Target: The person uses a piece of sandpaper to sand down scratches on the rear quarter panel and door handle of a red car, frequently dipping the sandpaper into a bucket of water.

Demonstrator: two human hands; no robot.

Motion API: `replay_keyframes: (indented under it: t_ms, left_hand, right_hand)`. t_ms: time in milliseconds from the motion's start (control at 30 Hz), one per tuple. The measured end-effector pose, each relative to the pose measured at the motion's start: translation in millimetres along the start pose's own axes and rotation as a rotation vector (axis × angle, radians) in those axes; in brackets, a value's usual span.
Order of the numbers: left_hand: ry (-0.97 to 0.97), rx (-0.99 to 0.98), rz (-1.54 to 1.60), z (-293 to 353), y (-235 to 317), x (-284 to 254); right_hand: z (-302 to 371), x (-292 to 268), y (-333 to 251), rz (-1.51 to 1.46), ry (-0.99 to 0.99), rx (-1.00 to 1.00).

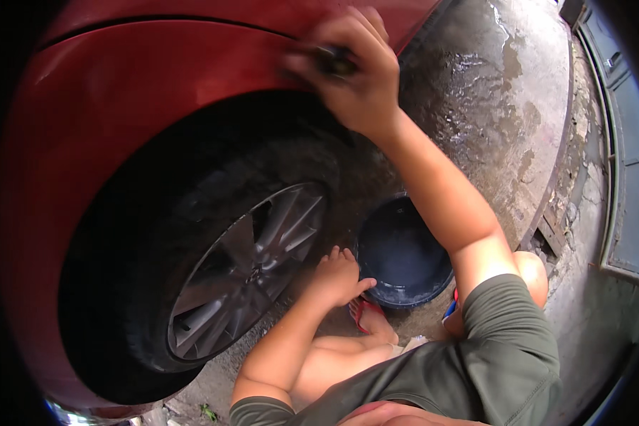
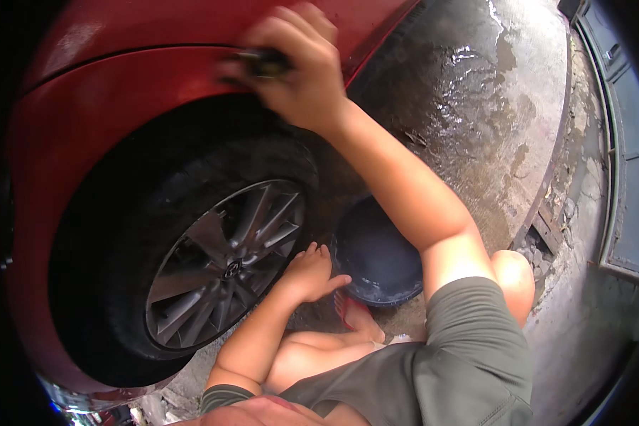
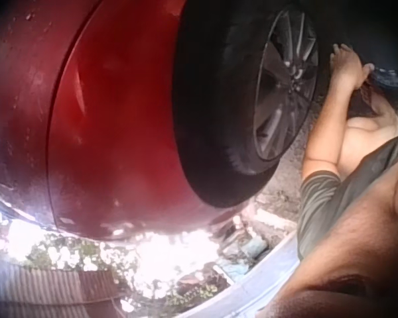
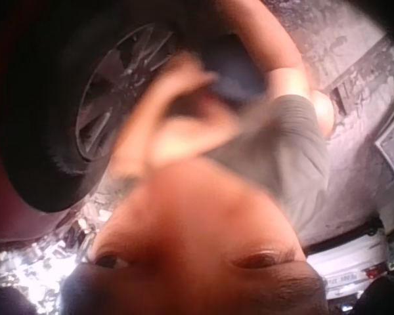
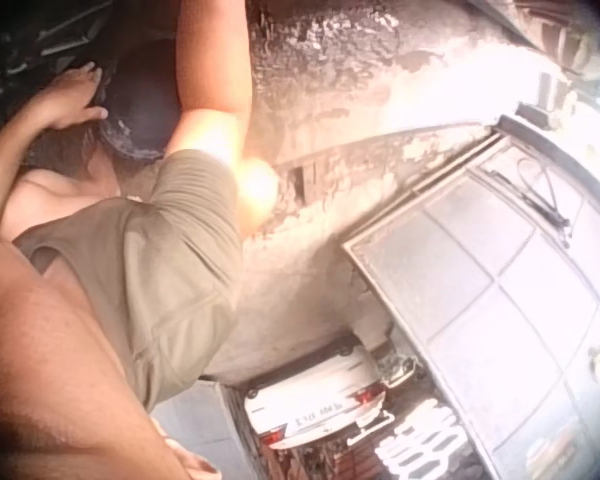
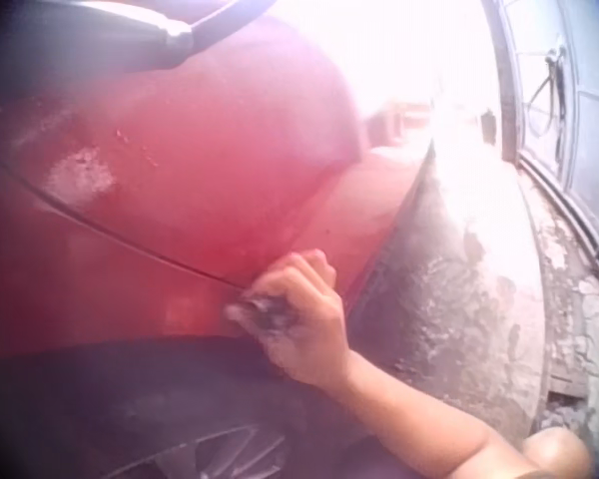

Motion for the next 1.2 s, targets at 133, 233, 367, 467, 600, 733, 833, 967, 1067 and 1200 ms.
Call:
replay_keyframes:
  t_ms: [133, 233, 367, 467, 600, 733, 833, 967, 1067, 1200]
  left_hand:
    - [0.01, 0.008, -0.001, -7, 3, 0]
    - [0.01, 0.016, 0.013, -1, -6, 7]
    - [-0.036, 0.063, 0.045, -3, -2, -5]
    - [0.014, 0.058, 0.068, -6, -7, 0]
    - [-0.01, 0.047, 0.087, -7, -7, -6]
    - [-0.047, 0.044, 0.061, -8, -7, -5]
    - [-0.033, 0.051, 0.045, -9, -6, -2]
    - [-0.006, 0.042, 0.031, -9, -8, 1]
    - [-0.023, 0.046, 0.017, -11, -5, -5]
    - [-0.027, 0.038, 0.026, -11, -4, -7]
  right_hand:
    - [-44, 23, -34, -0.093, 0.024, -0.229]
    - [16, -7, 13, 0.08, -0.066, -0.112]
    - [28, -20, 12, -0.11, -0.088, -0.009]
    - [-13, -5, -20, -0.238, -0.072, -0.105]
    - [11, -15, 5, -0.196, -0.173, -0.079]
    - [36, -28, 23, -0.08, -0.3, 0.021]
    - [41, -32, 33, -0.239, -0.262, 0.069]
    - [31, -26, 23, 0.129, -0.288, -0.004]
    - [22, -22, 17, 0.287, -0.189, -0.082]
    - [26, -30, 19, 0.154, -0.152, -0.032]
Point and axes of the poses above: each hand's wrist, its own z-axis away from the middle knuckle, its own x-axis out of the palm, y = z × x, the point moved 6 cm from there along -z, towards the middle knuckle, and after that the axes turned 8 degrees about x, right-handed, at the moved point
